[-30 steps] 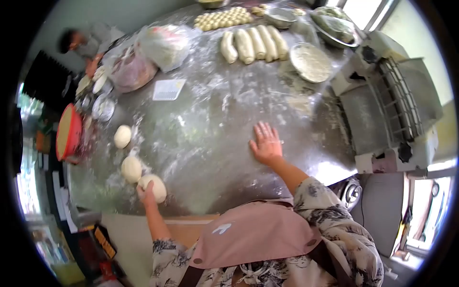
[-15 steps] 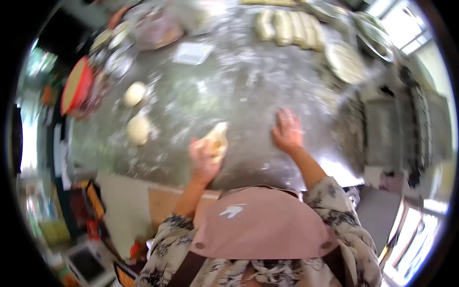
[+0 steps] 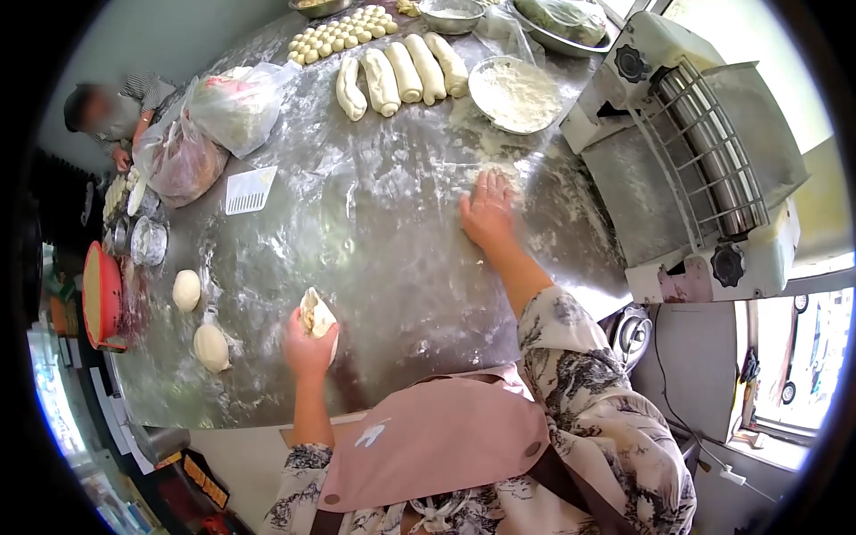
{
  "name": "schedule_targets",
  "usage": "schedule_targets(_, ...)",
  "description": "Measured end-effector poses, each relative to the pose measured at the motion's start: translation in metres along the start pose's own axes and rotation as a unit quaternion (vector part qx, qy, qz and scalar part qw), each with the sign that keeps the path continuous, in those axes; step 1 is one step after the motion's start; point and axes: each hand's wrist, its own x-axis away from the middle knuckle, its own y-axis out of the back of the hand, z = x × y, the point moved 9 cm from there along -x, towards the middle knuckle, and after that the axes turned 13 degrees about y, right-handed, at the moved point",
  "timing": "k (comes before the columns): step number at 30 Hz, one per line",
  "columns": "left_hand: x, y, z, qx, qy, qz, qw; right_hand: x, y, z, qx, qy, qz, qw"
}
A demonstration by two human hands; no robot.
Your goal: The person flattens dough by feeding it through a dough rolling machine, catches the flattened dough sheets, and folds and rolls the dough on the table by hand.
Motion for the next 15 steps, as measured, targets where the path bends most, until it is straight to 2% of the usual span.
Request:
schedule_targets(3,0.007,0.003,-0.009,-0.014,-0.006,-0.057,0.998,-0.008,-0.029,0.063,-0.061,0.105,0.069,0.990)
schedule_targets(4,0.009,0.005,-0.011,-0.014,-0.009,-0.071,0.997,0.006,-0.032,0.101,-0.074,0.181,0.103,0.975)
schedule_targets(7,0.003,0.005,0.003,0.048,0.046,-0.064,0.996,0.088,-0.040,0.197,-0.091,0.419,0.200,0.881)
schedule_targets(9,-0.004,0.008,0.012,0.089,0.128,-0.021,0.988,0.139,-0.027,0.216,-0.146,0.534,0.230,0.800)
schedule_targets(11,-0.014,0.001,0.027,0.152,0.197,0.038,0.968,0.153,-0.019,0.186,-0.162,0.541,0.242,0.788)
schedule_targets(12,-0.016,0.001,0.025,0.185,0.200,0.046,0.961,0.157,-0.014,0.168,-0.168,0.544,0.248,0.783)
schedule_targets(14,-0.017,0.000,0.009,0.257,0.202,0.060,0.943,0.125,-0.003,0.116,-0.088,0.396,0.294,0.866)
schedule_targets(15,-0.014,0.001,-0.014,0.250,0.152,0.021,0.956,0.110,0.000,0.091,-0.047,0.348,0.259,0.900)
